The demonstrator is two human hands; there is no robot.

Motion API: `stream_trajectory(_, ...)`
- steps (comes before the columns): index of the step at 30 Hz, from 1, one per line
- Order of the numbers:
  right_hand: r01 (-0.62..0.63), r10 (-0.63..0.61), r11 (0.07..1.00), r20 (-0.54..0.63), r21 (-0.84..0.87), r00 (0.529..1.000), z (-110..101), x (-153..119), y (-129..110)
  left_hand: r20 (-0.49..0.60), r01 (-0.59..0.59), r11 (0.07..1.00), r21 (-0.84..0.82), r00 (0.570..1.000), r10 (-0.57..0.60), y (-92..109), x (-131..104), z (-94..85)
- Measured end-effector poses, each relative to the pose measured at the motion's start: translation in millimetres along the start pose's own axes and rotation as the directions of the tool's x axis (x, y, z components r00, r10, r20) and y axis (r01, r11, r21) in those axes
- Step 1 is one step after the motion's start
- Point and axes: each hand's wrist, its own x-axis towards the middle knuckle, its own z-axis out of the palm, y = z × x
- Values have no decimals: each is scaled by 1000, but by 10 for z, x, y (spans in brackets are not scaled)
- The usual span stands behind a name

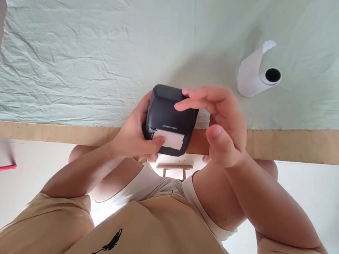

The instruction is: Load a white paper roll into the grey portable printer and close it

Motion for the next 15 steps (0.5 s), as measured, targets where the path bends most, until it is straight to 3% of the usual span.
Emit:
stream_trajectory(3,-70,66,991,-41,-110,997,-46,-56,12,25,-4,1000,-22,1000,5,-40,28,-7)
stream_trajectory(7,-158,204,956,177,-246,963,-148,-83,26,-8,-134,988,-70,991,134,-117,66,-16)
stream_trajectory(9,-149,234,939,259,-309,937,-190,-70,3,-36,-130,990,-54,991,128,-128,73,-15)
stream_trajectory(15,-67,202,922,326,-381,923,-224,-11,-22,-44,-138,990,-31,990,136,-93,64,-27)
